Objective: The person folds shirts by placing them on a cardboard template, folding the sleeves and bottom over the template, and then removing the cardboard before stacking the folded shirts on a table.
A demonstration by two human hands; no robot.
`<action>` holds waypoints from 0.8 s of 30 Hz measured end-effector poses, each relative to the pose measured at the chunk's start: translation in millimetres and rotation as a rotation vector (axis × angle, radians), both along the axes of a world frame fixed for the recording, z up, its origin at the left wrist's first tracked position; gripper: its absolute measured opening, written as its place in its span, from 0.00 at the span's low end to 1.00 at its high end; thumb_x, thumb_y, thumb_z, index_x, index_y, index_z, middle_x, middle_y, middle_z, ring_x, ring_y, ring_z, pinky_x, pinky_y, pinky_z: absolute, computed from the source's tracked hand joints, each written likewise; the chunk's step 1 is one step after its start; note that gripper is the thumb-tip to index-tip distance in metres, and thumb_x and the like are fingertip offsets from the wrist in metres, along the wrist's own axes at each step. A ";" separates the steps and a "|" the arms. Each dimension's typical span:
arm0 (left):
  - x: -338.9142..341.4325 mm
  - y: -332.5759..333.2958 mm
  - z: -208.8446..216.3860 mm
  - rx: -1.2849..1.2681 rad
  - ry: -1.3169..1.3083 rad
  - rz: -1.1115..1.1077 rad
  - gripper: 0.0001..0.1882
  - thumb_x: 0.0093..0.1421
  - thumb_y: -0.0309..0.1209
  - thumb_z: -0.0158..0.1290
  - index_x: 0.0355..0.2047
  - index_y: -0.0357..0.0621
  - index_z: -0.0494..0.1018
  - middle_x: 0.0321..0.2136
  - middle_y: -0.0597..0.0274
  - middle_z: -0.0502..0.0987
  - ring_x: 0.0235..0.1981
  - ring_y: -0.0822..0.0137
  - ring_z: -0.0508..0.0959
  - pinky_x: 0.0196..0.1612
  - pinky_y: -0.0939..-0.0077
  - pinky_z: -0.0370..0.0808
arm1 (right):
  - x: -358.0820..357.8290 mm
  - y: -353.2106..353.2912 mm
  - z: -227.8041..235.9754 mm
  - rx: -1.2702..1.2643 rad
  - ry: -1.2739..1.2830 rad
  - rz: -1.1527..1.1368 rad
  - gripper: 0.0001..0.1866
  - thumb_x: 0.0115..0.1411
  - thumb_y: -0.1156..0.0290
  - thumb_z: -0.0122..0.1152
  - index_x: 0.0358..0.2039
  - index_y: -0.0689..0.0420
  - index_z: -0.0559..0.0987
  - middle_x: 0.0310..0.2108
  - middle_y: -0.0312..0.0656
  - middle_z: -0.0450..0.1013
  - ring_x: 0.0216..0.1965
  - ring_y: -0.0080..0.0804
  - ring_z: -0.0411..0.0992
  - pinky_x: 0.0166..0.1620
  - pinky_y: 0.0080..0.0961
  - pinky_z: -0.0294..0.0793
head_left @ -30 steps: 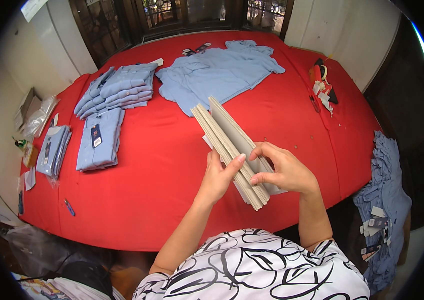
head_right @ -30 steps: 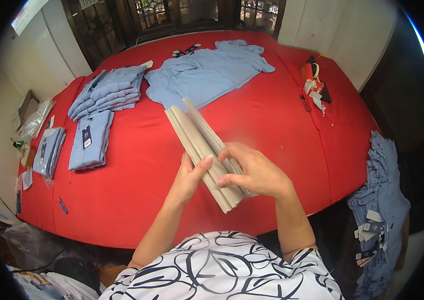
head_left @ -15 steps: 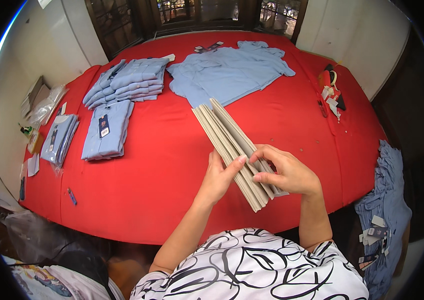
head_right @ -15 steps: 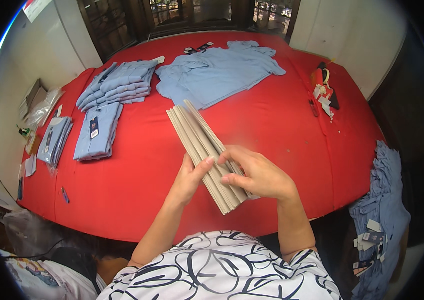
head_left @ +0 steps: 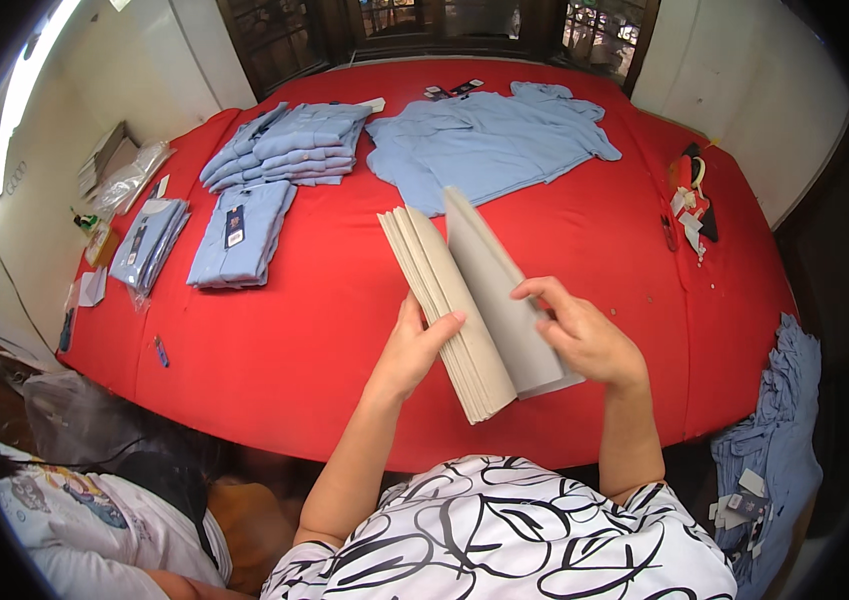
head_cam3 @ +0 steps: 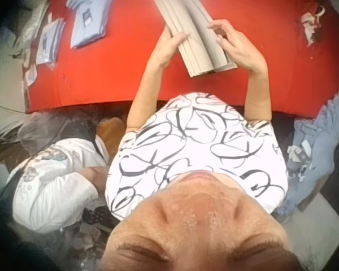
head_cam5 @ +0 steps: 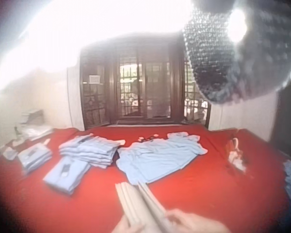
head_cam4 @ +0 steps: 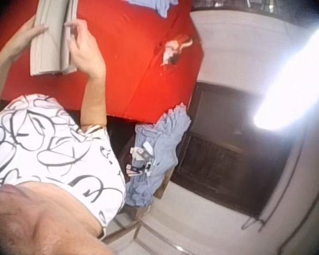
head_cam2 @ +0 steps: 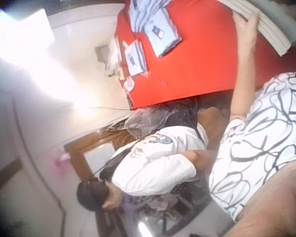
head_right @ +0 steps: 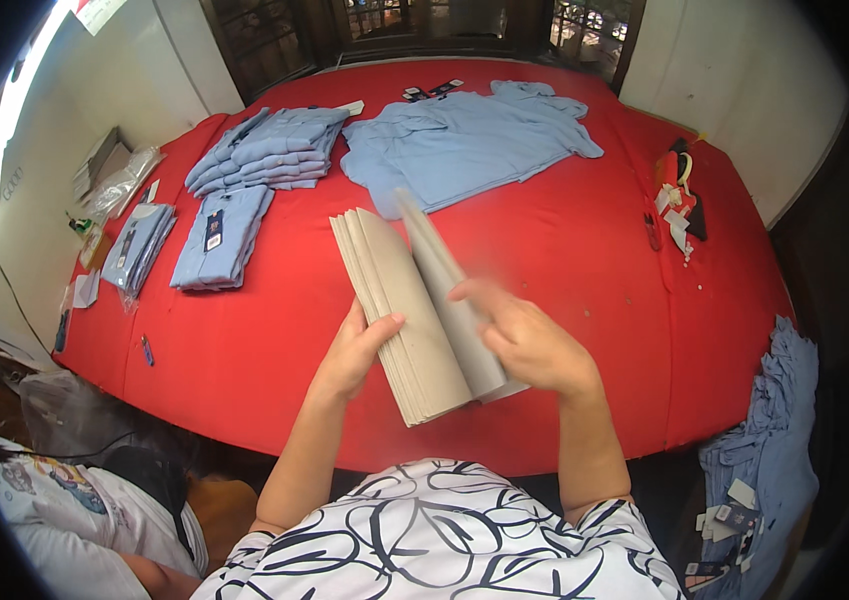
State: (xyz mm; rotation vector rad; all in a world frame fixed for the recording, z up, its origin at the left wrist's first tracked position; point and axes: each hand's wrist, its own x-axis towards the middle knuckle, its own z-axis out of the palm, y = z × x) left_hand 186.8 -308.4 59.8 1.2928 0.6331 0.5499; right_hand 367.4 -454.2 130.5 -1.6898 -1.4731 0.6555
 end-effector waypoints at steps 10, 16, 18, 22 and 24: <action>-6.1 -3.7 0.9 0.014 0.132 0.088 0.35 0.62 0.38 0.45 0.63 0.27 0.55 0.58 0.43 0.63 0.59 0.54 0.67 0.62 0.64 0.64 | 142.6 -62.8 -118.4 -0.316 0.255 -0.397 0.25 0.47 0.87 0.41 0.47 0.63 0.75 0.42 0.45 0.74 0.45 0.31 0.73 0.50 0.22 0.70; -3.3 -10.3 10.5 0.014 0.131 0.125 0.33 0.61 0.37 0.45 0.62 0.27 0.55 0.55 0.43 0.67 0.56 0.57 0.69 0.60 0.64 0.65 | 177.7 -118.1 -155.1 -0.190 0.433 -0.472 0.26 0.46 0.88 0.44 0.48 0.64 0.74 0.45 0.46 0.73 0.48 0.35 0.71 0.54 0.25 0.68; -1.4 -14.2 10.8 -0.022 0.125 0.165 0.32 0.61 0.37 0.46 0.62 0.28 0.56 0.54 0.44 0.68 0.55 0.58 0.69 0.59 0.65 0.66 | 177.9 -127.3 -149.6 -0.278 0.162 -0.541 0.24 0.49 0.87 0.47 0.49 0.64 0.74 0.47 0.48 0.72 0.51 0.39 0.70 0.56 0.29 0.68; 3.4 -17.2 1.2 0.000 0.040 0.221 0.32 0.62 0.36 0.47 0.62 0.29 0.57 0.54 0.47 0.69 0.54 0.59 0.71 0.59 0.66 0.67 | 131.9 -98.6 -123.0 -0.100 -0.490 -0.561 0.19 0.56 0.78 0.59 0.50 0.60 0.74 0.57 0.51 0.68 0.58 0.51 0.65 0.61 0.41 0.65; 10.6 -19.8 3.0 -0.018 -0.004 0.217 0.31 0.63 0.36 0.47 0.63 0.30 0.57 0.55 0.48 0.69 0.55 0.60 0.71 0.59 0.67 0.67 | 94.2 -61.2 -114.8 0.117 -0.067 -0.308 0.22 0.62 0.69 0.61 0.55 0.60 0.72 0.60 0.49 0.67 0.61 0.47 0.64 0.64 0.37 0.62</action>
